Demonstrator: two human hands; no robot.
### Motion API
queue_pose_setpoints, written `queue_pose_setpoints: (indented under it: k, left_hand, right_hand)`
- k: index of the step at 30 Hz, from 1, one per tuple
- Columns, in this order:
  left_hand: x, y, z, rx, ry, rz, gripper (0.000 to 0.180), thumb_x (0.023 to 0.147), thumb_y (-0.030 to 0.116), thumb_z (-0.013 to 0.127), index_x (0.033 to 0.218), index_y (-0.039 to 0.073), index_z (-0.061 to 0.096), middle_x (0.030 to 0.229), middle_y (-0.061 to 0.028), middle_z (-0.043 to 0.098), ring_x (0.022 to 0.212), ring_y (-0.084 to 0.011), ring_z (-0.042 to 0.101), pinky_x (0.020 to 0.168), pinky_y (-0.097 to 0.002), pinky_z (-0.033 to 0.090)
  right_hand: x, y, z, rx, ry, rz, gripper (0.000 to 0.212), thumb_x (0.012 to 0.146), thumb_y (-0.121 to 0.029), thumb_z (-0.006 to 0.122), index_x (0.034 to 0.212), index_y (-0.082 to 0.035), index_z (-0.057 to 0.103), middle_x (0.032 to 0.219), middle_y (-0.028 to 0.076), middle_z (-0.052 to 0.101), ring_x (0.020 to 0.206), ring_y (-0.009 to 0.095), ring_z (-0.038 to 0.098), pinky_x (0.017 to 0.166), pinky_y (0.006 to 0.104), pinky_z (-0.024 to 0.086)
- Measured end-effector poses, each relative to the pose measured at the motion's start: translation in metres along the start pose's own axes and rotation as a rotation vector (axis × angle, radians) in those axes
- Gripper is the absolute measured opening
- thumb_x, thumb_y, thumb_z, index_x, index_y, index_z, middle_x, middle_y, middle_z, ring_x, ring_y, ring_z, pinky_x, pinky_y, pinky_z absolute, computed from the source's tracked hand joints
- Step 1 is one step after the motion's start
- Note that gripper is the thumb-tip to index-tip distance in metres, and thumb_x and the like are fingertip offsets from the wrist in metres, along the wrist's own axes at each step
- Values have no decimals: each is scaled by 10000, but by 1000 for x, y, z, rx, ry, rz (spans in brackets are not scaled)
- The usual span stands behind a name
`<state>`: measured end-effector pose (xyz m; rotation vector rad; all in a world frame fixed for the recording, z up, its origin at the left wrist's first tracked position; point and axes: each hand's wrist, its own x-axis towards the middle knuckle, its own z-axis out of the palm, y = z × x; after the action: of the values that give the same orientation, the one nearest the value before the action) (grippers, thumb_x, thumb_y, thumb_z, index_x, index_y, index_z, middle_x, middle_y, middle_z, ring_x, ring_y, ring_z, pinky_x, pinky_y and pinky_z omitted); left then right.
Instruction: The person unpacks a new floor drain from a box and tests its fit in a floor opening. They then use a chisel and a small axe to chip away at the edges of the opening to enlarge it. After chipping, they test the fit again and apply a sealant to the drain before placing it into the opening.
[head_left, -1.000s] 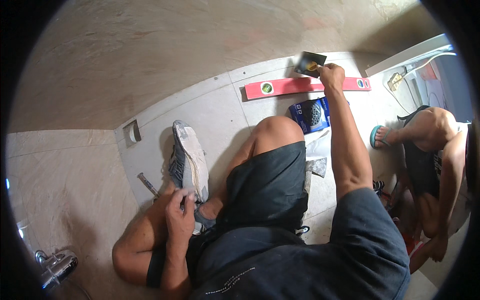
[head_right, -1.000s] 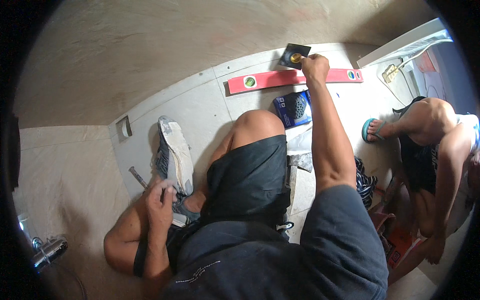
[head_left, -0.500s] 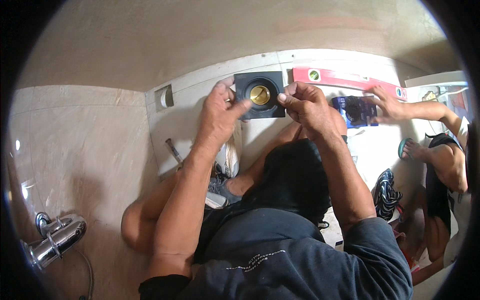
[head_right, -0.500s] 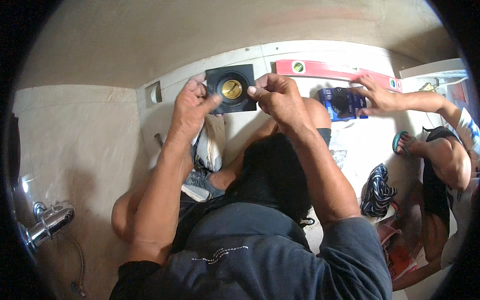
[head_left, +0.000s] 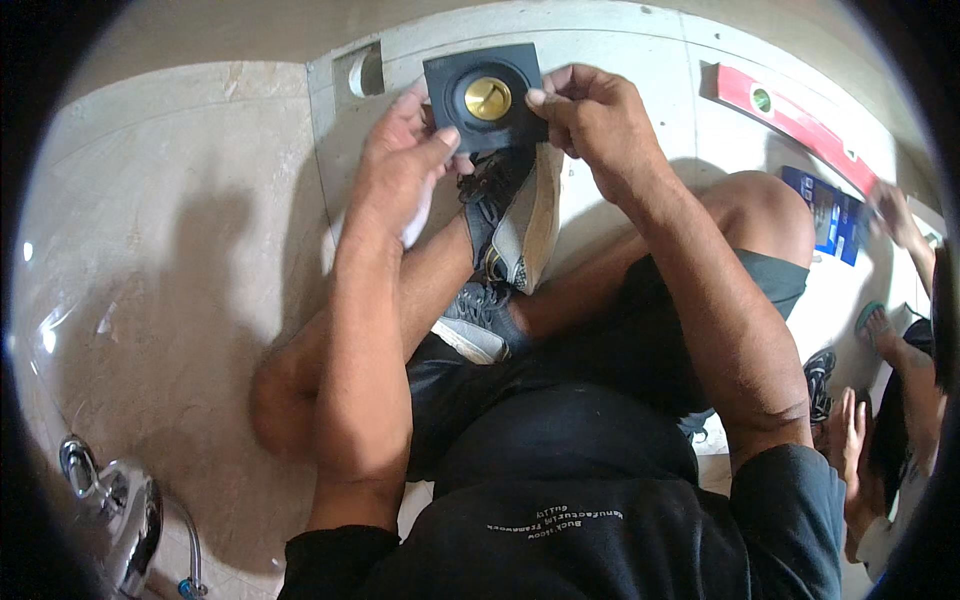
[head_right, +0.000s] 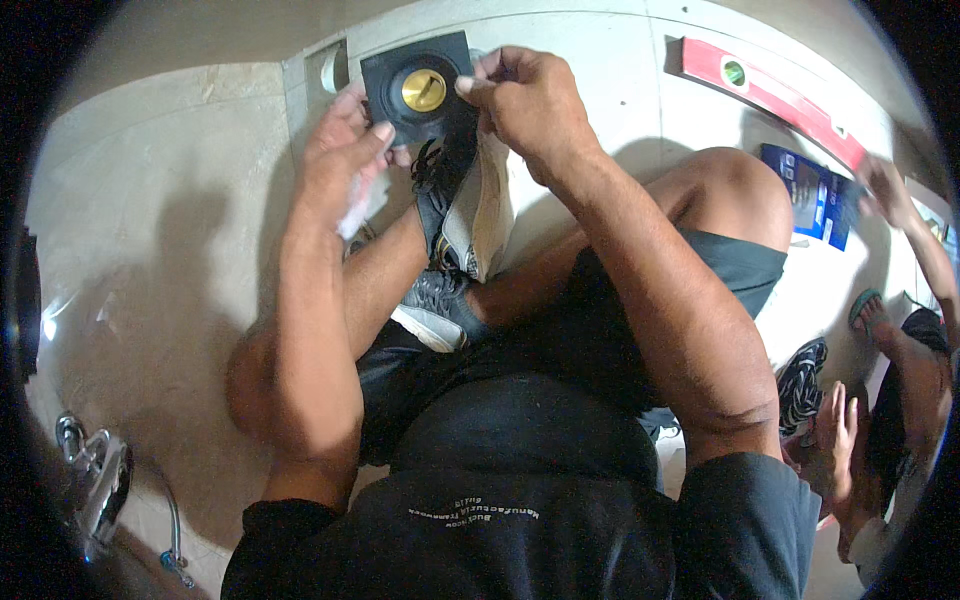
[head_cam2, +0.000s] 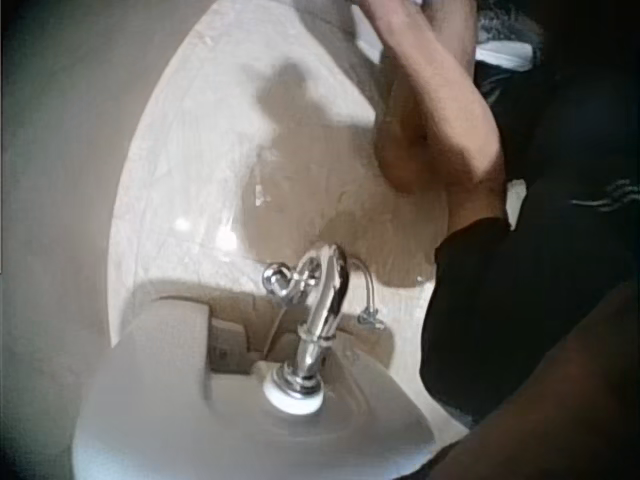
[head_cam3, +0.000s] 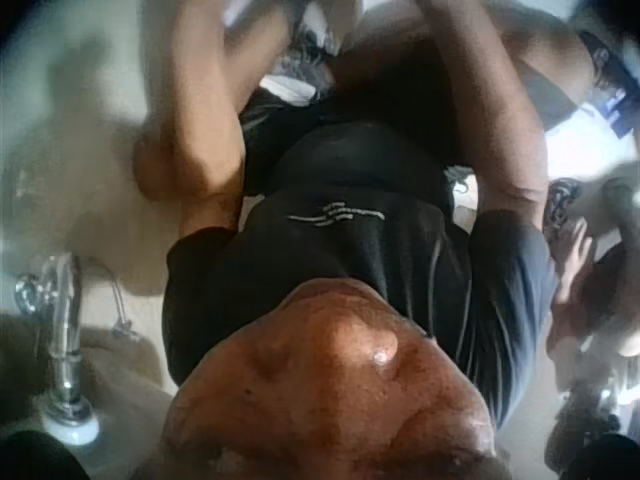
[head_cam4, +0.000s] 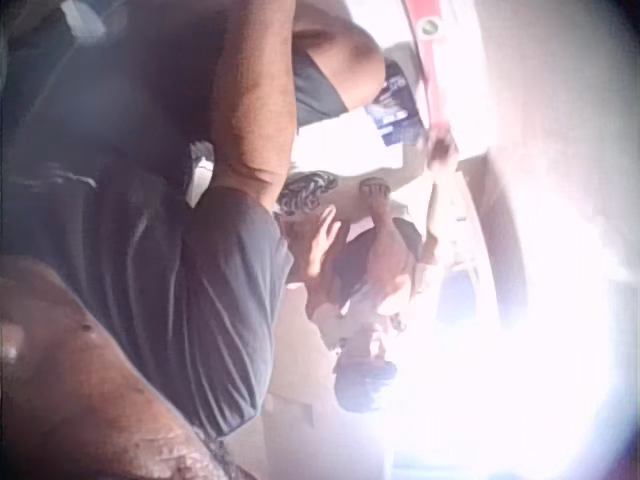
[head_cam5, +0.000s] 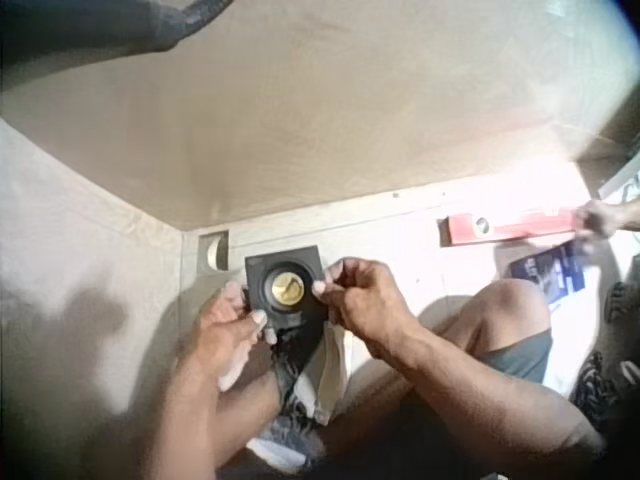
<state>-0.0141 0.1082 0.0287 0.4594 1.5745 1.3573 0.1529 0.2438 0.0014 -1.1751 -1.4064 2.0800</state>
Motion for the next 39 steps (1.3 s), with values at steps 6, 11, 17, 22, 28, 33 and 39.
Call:
queue_pose_setpoints:
  k: [6, 11, 17, 22, 28, 33, 39]
  left_hand:
    - [40, -11, -45, -81, 360, -66, 227, 903, -70, 692, 1130, -62, 698, 1015, -139, 735, 834, -197, 691, 654, -317, 546]
    - [73, -27, -94, -185, 465, -31, 283, 912, -44, 717, 1186, -91, 669, 1030, -172, 727, 796, -213, 691, 666, -313, 572]
    - [109, -21, -144, 57, 633, -162, 323, 955, 22, 705, 1268, -37, 650, 1067, -132, 711, 816, -196, 680, 688, -285, 572]
    - [127, -35, -202, 135, 656, -199, 348, 966, 75, 713, 1304, 10, 659, 1077, -85, 707, 820, -188, 678, 704, -292, 575]
    - [142, -45, -212, 147, 666, -182, 325, 965, 58, 709, 1282, -3, 676, 1123, -108, 709, 825, -189, 668, 690, -285, 577]
    - [147, -51, -207, 146, 693, -177, 268, 947, 23, 716, 1209, -31, 705, 1085, -133, 729, 811, -187, 674, 657, -287, 571]
    - [153, -54, -202, 164, 786, -88, 185, 901, -21, 741, 1086, -35, 746, 973, -130, 753, 716, -180, 685, 580, -285, 557]
  right_hand:
    - [51, -14, 42, -587, -19, -149, 463, 937, -130, 756, 1359, -5, 612, 788, 97, 701, 650, 130, 635, 526, 270, 511]
    - [113, -23, 85, -723, -299, -92, 629, 932, -288, 752, 1473, -88, 499, 957, 209, 763, 858, 380, 750, 747, 463, 612]
    - [174, 53, 142, -369, -247, 1, 512, 880, -98, 812, 1342, 0, 615, 835, 132, 741, 699, 182, 709, 592, 315, 600]
    - [180, 62, 187, -688, -183, -161, 501, 786, -152, 806, 1258, -34, 684, 1129, 215, 743, 1089, 315, 729, 971, 398, 586]
    - [169, 72, 190, -874, -170, -324, 404, 838, -187, 786, 1179, -8, 665, 1090, 201, 726, 1061, 378, 699, 947, 460, 565]
    - [164, 76, 194, -933, -94, -407, 273, 877, -202, 724, 1061, -8, 666, 999, 163, 714, 970, 368, 701, 884, 476, 560]
    - [163, 70, 198, -1046, -158, -344, 356, 885, -195, 743, 1175, -24, 630, 1158, 181, 685, 1095, 361, 686, 937, 462, 564]
